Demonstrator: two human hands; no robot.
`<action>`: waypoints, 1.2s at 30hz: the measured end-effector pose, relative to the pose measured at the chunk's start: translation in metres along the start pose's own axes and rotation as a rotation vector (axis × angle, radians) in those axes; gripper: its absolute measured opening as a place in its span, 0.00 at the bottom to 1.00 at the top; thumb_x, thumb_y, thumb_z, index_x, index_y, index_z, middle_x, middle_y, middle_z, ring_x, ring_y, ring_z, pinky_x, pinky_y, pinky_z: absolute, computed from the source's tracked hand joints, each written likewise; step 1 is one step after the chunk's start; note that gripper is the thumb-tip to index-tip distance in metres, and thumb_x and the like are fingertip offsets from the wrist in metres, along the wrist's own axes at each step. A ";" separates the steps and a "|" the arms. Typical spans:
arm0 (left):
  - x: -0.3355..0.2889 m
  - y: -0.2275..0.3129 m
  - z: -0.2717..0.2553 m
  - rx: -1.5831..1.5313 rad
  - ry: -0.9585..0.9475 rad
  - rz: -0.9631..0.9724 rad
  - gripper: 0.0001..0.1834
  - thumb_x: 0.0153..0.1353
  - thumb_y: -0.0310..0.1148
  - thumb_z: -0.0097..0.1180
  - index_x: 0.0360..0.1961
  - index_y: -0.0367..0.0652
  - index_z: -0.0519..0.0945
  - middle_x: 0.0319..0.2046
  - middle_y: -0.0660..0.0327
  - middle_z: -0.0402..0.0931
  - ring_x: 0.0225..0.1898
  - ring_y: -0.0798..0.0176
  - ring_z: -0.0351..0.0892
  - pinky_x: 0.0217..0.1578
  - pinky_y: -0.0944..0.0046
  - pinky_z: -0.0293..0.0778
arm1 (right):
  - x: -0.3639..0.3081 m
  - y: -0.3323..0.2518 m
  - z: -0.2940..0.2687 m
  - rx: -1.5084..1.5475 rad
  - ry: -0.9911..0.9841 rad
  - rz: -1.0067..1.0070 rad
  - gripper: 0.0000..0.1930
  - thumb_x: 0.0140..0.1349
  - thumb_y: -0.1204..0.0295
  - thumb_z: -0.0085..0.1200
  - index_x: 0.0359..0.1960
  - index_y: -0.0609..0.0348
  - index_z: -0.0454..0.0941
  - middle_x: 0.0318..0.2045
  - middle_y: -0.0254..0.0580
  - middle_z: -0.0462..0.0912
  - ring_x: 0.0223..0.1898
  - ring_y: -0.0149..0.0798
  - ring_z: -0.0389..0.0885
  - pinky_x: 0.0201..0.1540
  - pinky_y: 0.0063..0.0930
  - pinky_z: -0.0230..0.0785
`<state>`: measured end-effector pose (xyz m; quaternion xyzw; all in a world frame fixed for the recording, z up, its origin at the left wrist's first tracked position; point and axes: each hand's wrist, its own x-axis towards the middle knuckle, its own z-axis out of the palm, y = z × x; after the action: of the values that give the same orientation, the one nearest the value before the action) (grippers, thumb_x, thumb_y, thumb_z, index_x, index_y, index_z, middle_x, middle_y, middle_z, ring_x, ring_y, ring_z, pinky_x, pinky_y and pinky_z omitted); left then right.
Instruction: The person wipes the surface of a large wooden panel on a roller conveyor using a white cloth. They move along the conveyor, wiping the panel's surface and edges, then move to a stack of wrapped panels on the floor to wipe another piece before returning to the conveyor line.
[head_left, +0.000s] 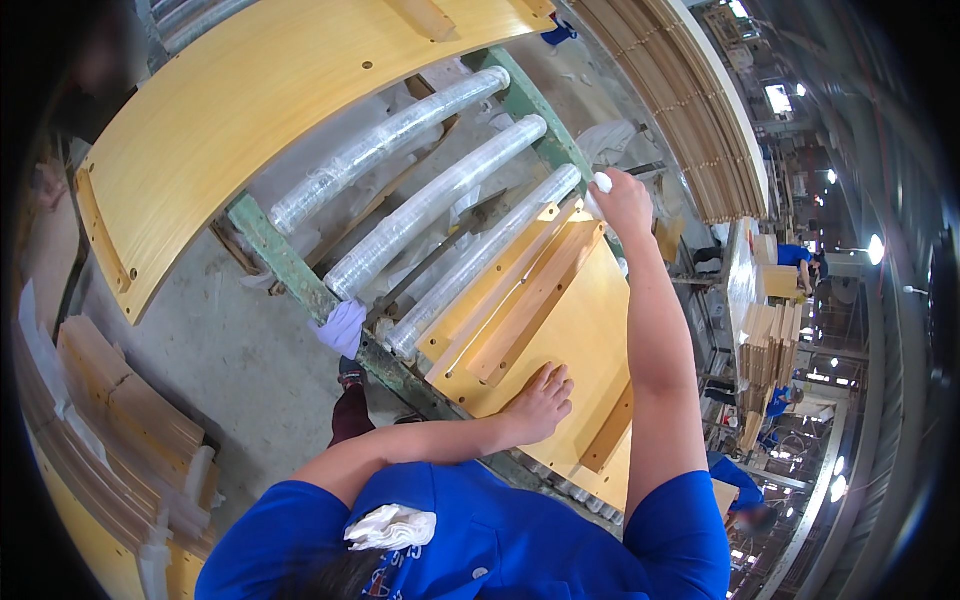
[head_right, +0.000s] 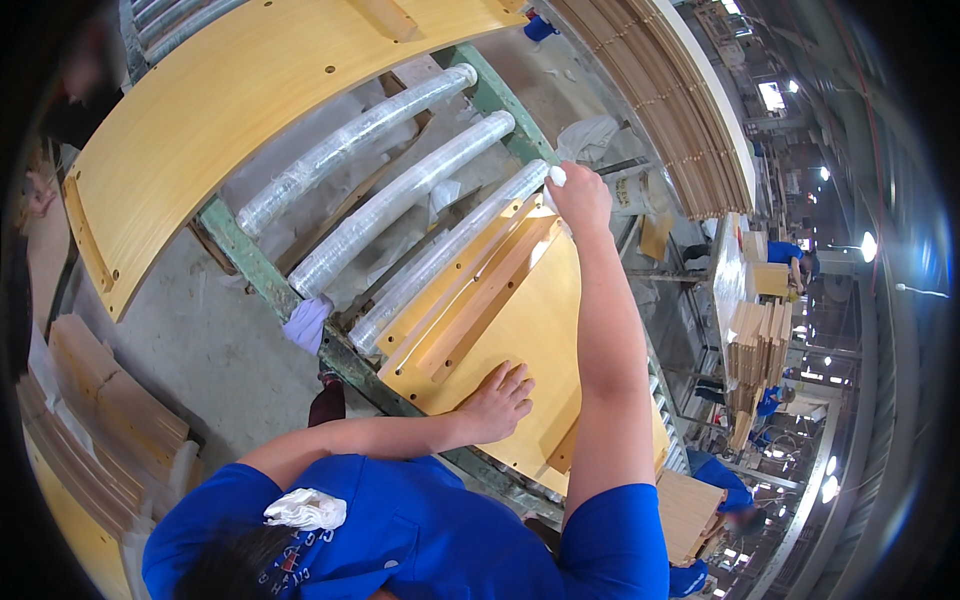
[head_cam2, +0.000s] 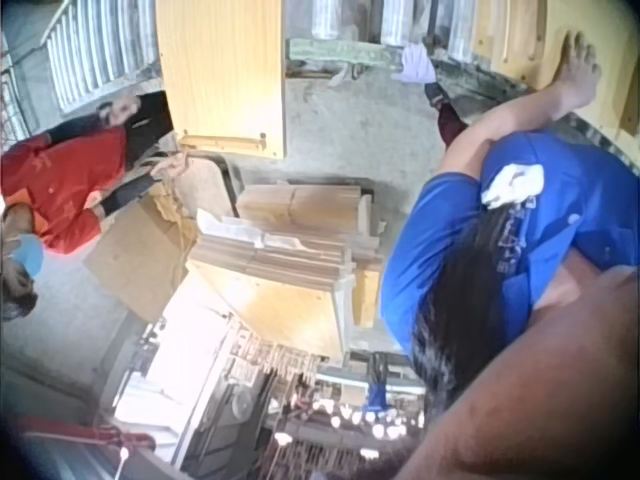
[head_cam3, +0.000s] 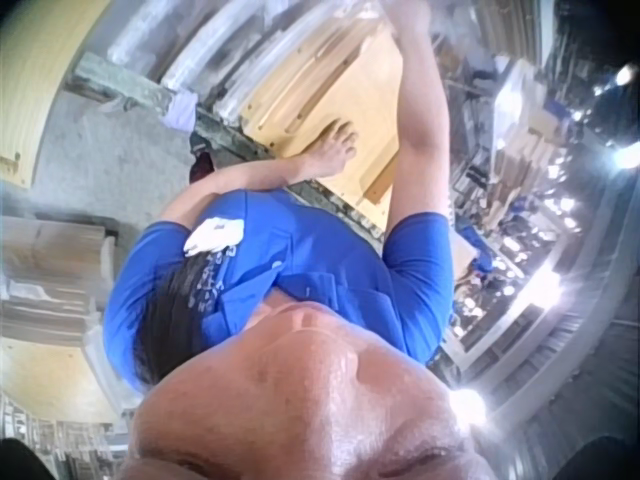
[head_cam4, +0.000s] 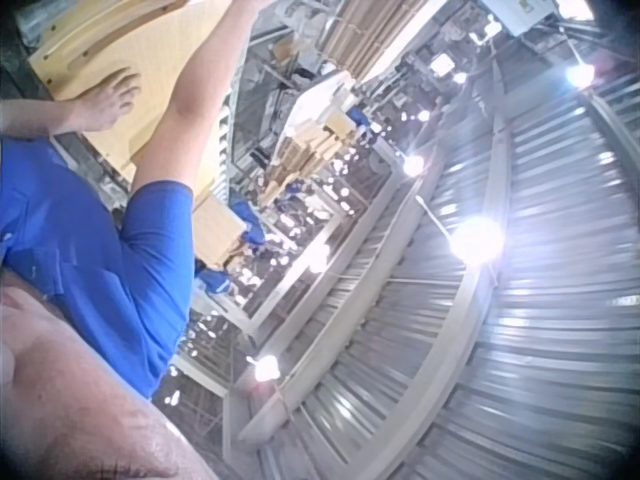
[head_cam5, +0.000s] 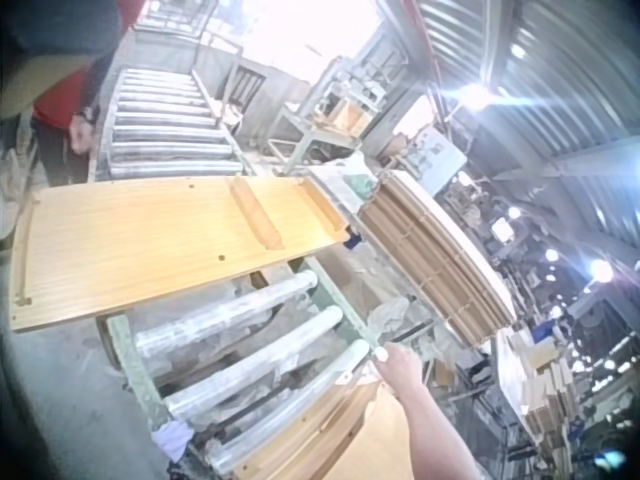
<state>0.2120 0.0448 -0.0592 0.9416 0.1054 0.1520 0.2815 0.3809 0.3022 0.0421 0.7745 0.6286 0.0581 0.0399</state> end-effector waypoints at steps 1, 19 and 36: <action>0.001 0.000 0.000 -0.002 0.001 -0.004 0.20 0.61 0.36 0.40 0.51 0.38 0.74 0.62 0.46 0.60 0.68 0.38 0.47 0.64 0.35 0.37 | 0.001 -0.001 0.000 0.003 -0.007 -0.003 0.14 0.53 0.59 0.58 0.34 0.55 0.78 0.35 0.46 0.82 0.40 0.52 0.79 0.42 0.45 0.72; 0.001 -0.001 0.005 0.062 -0.013 -0.016 0.21 0.62 0.39 0.41 0.52 0.41 0.73 0.62 0.48 0.61 0.68 0.40 0.47 0.64 0.35 0.38 | -0.068 -0.039 -0.029 0.579 -0.035 -0.022 0.15 0.51 0.62 0.63 0.34 0.61 0.80 0.30 0.50 0.82 0.32 0.46 0.82 0.37 0.34 0.72; 0.002 0.001 0.007 -0.009 -0.024 -0.015 0.20 0.61 0.37 0.41 0.51 0.41 0.74 0.61 0.49 0.61 0.67 0.44 0.49 0.64 0.37 0.39 | -0.151 -0.100 -0.049 0.438 -0.350 -0.589 0.08 0.50 0.68 0.62 0.25 0.57 0.77 0.23 0.43 0.77 0.25 0.48 0.77 0.27 0.36 0.69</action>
<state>0.2160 0.0406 -0.0636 0.9413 0.1083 0.1391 0.2879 0.2470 0.1750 0.0715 0.5496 0.8049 -0.2240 -0.0048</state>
